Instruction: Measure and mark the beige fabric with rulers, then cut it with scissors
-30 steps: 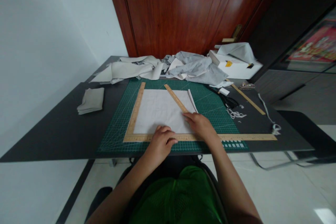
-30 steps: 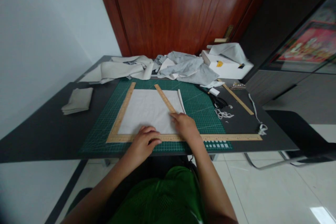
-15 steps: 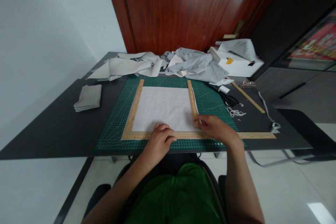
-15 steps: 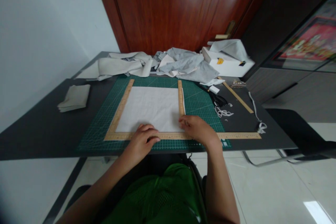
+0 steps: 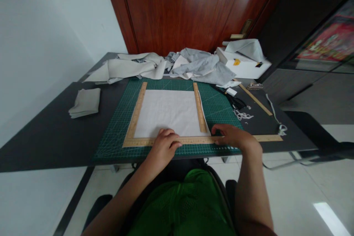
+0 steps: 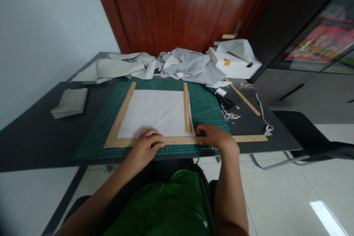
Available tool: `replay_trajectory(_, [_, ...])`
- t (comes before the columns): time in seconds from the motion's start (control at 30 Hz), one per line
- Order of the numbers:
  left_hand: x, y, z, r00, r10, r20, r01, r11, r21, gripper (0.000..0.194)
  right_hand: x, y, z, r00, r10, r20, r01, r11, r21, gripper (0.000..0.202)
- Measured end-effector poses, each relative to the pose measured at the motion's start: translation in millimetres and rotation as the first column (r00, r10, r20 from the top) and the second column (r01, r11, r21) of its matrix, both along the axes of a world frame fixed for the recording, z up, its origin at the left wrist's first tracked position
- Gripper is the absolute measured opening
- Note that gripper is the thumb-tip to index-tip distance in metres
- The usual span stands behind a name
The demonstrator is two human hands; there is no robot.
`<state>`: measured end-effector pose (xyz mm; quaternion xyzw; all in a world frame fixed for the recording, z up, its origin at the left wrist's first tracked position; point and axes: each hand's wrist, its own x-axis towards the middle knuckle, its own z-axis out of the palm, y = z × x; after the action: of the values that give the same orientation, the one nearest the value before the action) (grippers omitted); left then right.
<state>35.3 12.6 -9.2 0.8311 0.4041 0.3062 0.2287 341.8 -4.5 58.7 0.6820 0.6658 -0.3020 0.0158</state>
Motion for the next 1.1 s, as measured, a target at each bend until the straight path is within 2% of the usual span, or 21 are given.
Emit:
replay_trajectory(0.2, [0, 2, -0.6, 1.0, -0.011, -0.008, 0.011, 1.0, 0.008, 0.012, -21, -4, 6.8, 0.999, 0.051, -0.007, -0.05, 0.998, 0.047, 0.047])
replay_trajectory(0.47, [0, 1, 1.9, 0.999, -0.014, -0.033, 0.015, 1.0, 0.021, 0.01, -28, -3, 0.5, 0.997, 0.027, 0.069, -0.033, 0.996, 0.084, 0.028])
replay_trajectory(0.73, [0, 2, -0.7, 0.999, -0.006, -0.034, 0.007, 0.999, 0.032, 0.012, -25, -1, -2.0, 0.997, 0.02, 0.068, -0.025, 0.996, 0.082, 0.029])
replay_trajectory(1.1, [0, 2, 2.2, 0.999, -0.029, -0.037, 0.03, 0.998, 0.048, 0.012, -36, -4, 2.0, 0.994, 0.011, 0.108, -0.02, 0.996, 0.082, 0.029])
